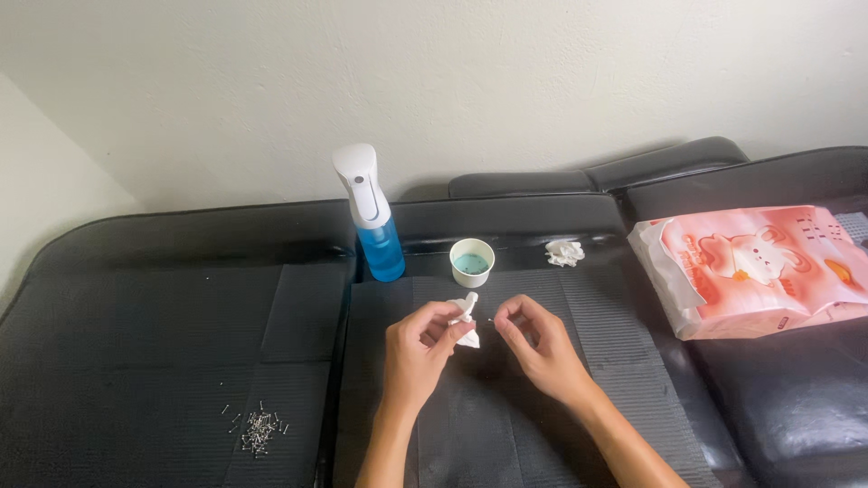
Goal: The person repeatedly picks up small metal pins from a dark surface, wipes them with a tissue, and dips them into a small cup of blue liquid. The person handles the pins one at a time, using a tissue to clean each pin before placing it into the liquid.
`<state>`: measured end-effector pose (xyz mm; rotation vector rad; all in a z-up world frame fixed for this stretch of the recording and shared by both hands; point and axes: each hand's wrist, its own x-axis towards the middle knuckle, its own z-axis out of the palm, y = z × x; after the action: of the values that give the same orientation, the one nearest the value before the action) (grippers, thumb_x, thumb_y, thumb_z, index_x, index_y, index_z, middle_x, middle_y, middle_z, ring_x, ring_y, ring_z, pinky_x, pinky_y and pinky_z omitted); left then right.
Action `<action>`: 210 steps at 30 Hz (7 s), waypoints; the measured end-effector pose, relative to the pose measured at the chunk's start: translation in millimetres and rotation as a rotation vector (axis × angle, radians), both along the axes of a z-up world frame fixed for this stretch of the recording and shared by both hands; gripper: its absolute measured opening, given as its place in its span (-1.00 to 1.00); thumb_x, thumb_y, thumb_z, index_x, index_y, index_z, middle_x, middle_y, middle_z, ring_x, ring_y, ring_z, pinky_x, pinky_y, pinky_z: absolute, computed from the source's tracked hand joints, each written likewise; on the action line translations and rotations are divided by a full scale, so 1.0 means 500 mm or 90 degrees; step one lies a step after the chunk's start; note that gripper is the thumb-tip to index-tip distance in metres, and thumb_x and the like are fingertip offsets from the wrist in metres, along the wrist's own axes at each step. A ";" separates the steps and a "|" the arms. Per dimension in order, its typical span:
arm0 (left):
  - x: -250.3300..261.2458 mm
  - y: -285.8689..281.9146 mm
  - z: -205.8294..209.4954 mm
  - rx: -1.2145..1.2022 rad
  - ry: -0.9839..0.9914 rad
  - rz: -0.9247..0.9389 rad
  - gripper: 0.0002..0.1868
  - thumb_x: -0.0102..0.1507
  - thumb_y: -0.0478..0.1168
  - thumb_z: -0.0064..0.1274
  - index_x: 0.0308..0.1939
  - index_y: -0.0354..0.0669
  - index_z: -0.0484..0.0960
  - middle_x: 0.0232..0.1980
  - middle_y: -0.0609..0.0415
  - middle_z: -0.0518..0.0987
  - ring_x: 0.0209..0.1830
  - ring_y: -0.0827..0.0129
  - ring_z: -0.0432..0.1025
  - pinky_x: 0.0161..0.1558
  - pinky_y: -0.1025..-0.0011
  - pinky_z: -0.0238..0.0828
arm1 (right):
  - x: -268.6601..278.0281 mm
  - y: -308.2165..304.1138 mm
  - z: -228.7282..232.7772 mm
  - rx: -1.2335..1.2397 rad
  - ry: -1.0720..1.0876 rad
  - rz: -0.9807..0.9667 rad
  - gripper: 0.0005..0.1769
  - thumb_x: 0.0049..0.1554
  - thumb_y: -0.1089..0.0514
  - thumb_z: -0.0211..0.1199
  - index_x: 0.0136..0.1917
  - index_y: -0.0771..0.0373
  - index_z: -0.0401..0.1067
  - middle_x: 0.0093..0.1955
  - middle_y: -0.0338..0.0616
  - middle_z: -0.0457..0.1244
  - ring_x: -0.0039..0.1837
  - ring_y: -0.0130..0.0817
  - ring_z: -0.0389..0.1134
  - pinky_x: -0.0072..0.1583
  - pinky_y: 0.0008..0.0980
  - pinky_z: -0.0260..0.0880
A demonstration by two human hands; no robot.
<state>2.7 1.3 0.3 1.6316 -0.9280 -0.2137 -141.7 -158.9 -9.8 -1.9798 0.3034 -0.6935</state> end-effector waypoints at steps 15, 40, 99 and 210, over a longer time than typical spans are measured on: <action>-0.004 -0.006 -0.002 0.053 0.099 -0.035 -0.73 0.28 -0.03 0.45 -0.07 -0.10 0.90 -0.30 0.14 0.84 -0.53 0.49 0.57 -0.36 0.49 0.56 | 0.005 0.001 -0.004 0.185 -0.039 0.009 -0.89 0.28 0.28 0.38 -0.02 0.26 0.72 -0.06 -0.17 0.55 -0.09 -0.45 0.48 -0.13 -0.46 0.50; -0.013 -0.007 -0.002 -0.004 0.109 -0.110 -0.80 0.30 -0.12 0.44 -0.06 -0.09 0.89 -0.30 0.14 0.85 -0.54 0.51 0.58 -0.38 0.55 0.57 | 0.000 -0.002 -0.023 -0.122 -0.075 -0.017 -0.97 0.35 0.17 0.35 0.05 0.13 0.57 -0.05 -0.29 0.44 -0.12 -0.45 0.40 -0.10 -0.48 0.46; -0.008 0.022 0.046 -0.029 -0.038 -0.027 -0.83 0.38 -0.12 0.27 -0.02 -0.06 0.83 -0.03 0.16 0.89 -0.24 0.44 0.70 -0.34 0.51 0.56 | -0.034 -0.074 0.004 -0.007 -0.030 -0.089 -0.88 0.35 0.13 0.30 -0.05 0.15 0.56 -0.13 -0.38 0.42 -0.15 -0.55 0.37 0.02 -0.47 0.40; 0.049 0.028 -0.052 -0.065 0.208 0.002 -0.76 0.43 -0.07 0.22 0.05 -0.12 0.73 -0.24 0.13 0.69 -0.45 0.51 0.45 -0.54 0.51 0.38 | 0.298 -0.157 -0.004 -0.218 0.236 -0.143 -0.87 0.30 0.18 0.22 -0.03 0.23 0.30 -0.15 0.13 0.37 -0.14 0.23 0.37 -0.11 0.06 0.29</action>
<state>27.1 15.2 -25.8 1.4499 -0.6761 -0.4110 7.1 -237.5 -11.7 -2.4293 0.6758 -0.5383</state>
